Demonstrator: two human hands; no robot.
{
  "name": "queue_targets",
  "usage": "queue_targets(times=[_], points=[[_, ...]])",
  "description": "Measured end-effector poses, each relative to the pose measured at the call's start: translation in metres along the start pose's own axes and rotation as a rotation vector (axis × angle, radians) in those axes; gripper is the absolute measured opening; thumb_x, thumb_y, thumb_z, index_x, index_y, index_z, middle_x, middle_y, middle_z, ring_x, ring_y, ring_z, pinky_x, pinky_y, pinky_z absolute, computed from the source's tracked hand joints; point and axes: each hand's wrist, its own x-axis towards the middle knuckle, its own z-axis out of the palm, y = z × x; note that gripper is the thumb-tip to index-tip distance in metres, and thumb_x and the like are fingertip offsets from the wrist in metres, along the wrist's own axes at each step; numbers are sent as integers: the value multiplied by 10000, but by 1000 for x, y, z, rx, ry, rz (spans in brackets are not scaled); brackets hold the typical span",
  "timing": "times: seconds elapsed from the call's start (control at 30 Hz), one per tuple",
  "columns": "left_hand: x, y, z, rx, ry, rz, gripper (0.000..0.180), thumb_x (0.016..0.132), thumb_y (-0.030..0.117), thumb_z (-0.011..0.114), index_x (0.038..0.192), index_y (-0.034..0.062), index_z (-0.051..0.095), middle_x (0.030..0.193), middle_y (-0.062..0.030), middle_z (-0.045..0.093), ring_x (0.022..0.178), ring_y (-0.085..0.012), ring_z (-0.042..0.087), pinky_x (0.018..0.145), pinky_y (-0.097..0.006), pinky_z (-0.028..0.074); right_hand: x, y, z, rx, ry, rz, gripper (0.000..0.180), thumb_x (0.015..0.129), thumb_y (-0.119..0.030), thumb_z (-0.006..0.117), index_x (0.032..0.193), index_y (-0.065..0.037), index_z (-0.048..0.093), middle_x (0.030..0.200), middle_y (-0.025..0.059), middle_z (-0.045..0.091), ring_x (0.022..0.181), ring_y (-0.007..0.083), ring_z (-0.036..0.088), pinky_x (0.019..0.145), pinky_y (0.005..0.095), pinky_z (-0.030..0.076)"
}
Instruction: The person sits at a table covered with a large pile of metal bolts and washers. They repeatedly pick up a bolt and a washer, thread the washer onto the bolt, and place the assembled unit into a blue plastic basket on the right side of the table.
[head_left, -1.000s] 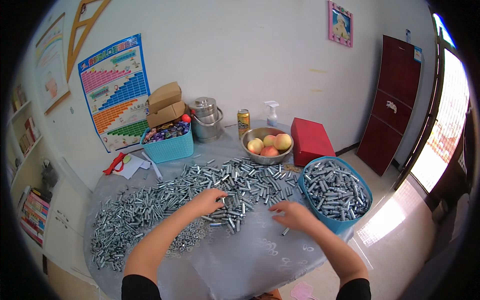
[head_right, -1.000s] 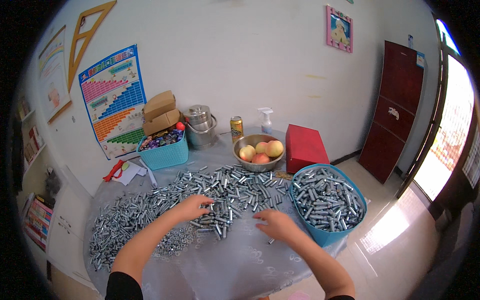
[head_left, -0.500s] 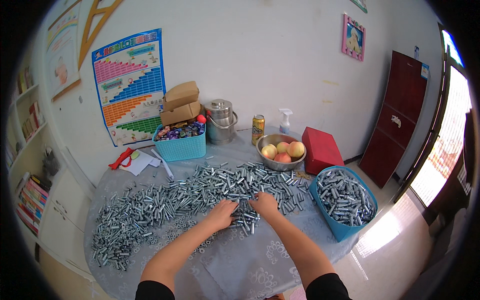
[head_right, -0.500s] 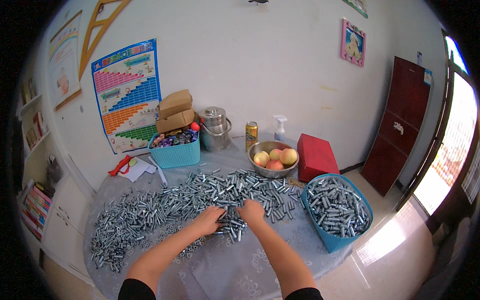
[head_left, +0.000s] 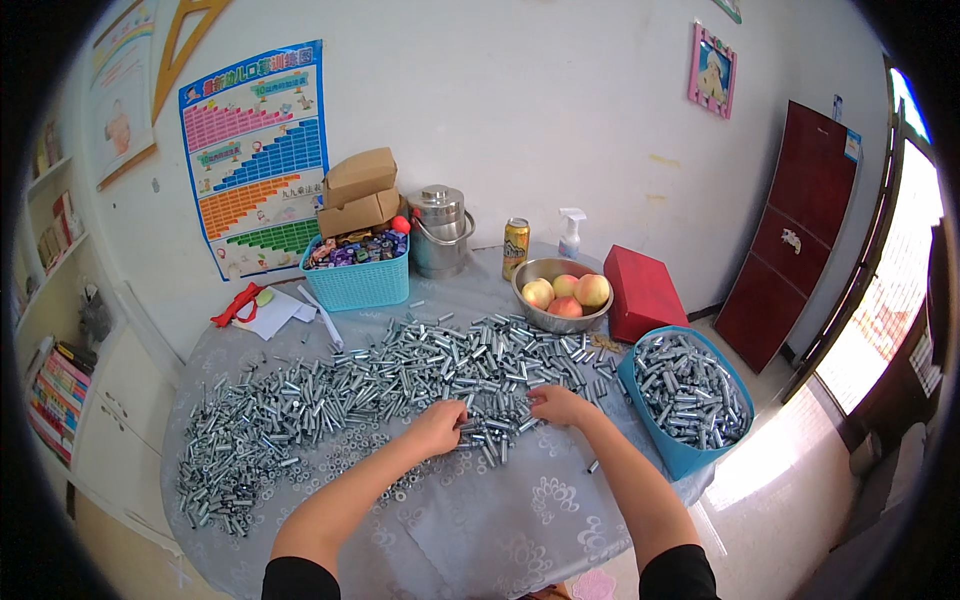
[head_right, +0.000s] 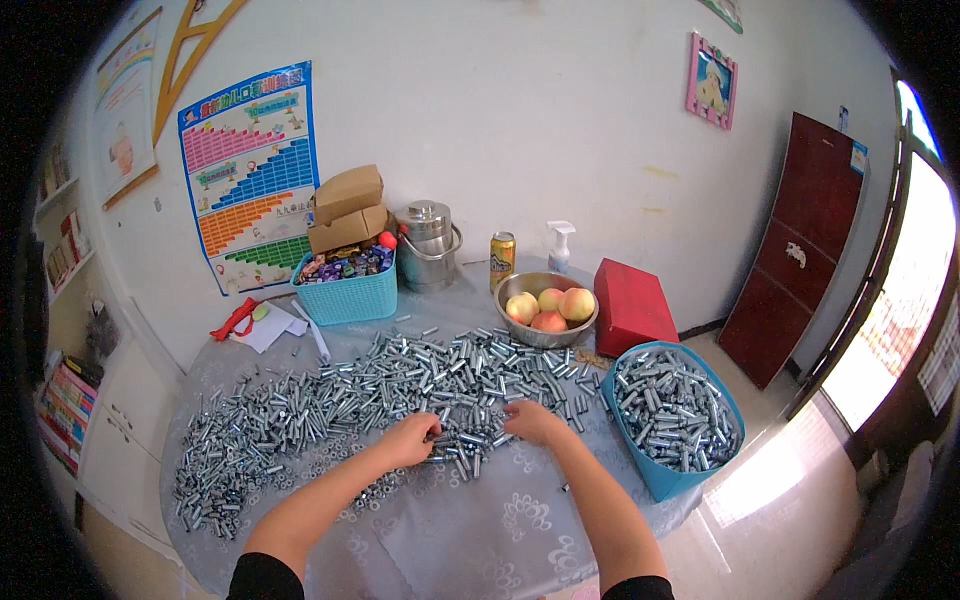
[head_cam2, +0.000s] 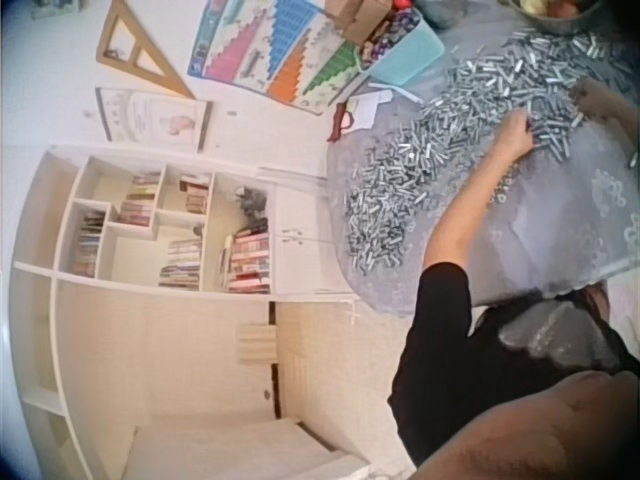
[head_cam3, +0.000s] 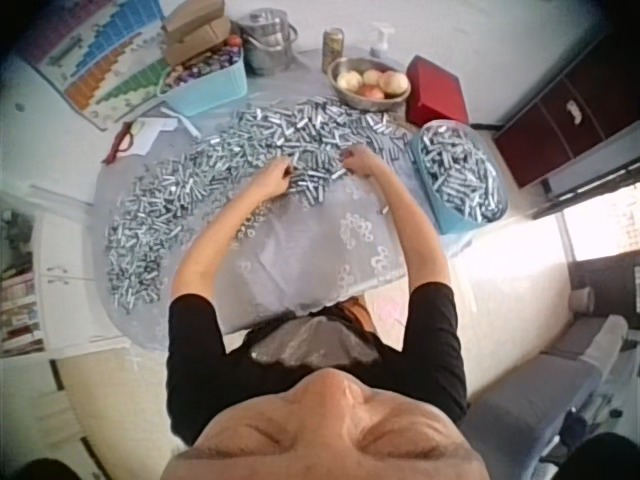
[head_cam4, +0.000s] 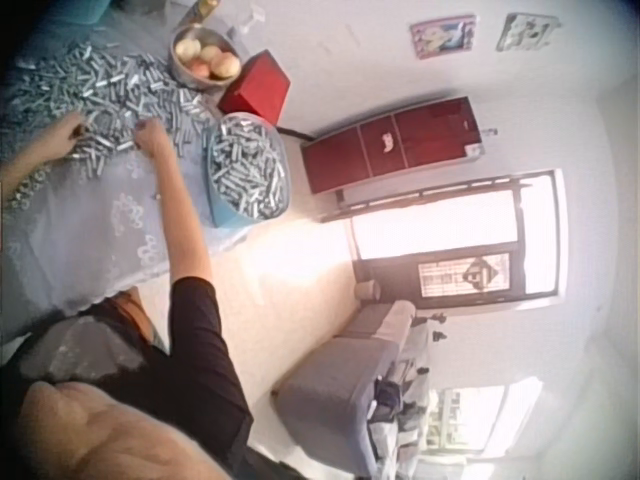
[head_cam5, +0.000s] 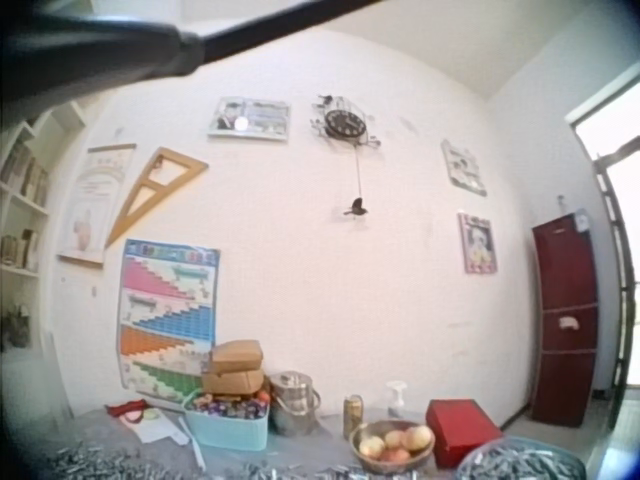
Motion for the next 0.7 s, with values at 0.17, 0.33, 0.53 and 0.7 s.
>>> queue_targets(times=[0.17,0.33,0.53,0.7], points=[[2,-4,13,26,47,-26,171,659,46,614,793,-5,522,857,-168,558,843,-330,541,738,-384,438,2,-13,17,-281,36,40,498,637,-265,673,1057,-17,575,889,145,627,788,244,602,704,317,481],[1,-2,19,71,4,-71,190,659,83,629,784,-6,516,859,-175,557,854,-344,537,732,-391,436,-15,-14,36,-341,184,-63,412,649,-264,673,977,-33,580,922,188,620,877,329,594,770,377,470],[-10,-5,14,-14,-34,-107,238,665,136,667,779,-4,511,827,-175,562,798,-332,550,693,-386,437,-49,-11,42,-215,342,-110,273,743,-252,632,921,-50,587,745,153,620,736,293,603,673,382,465],[-14,-6,10,-103,-32,-196,342,645,217,724,810,0,518,774,-163,580,729,-296,572,645,-378,442,-55,18,36,89,273,12,332,748,-332,641,918,-49,606,791,155,624,776,275,601,687,362,464]])
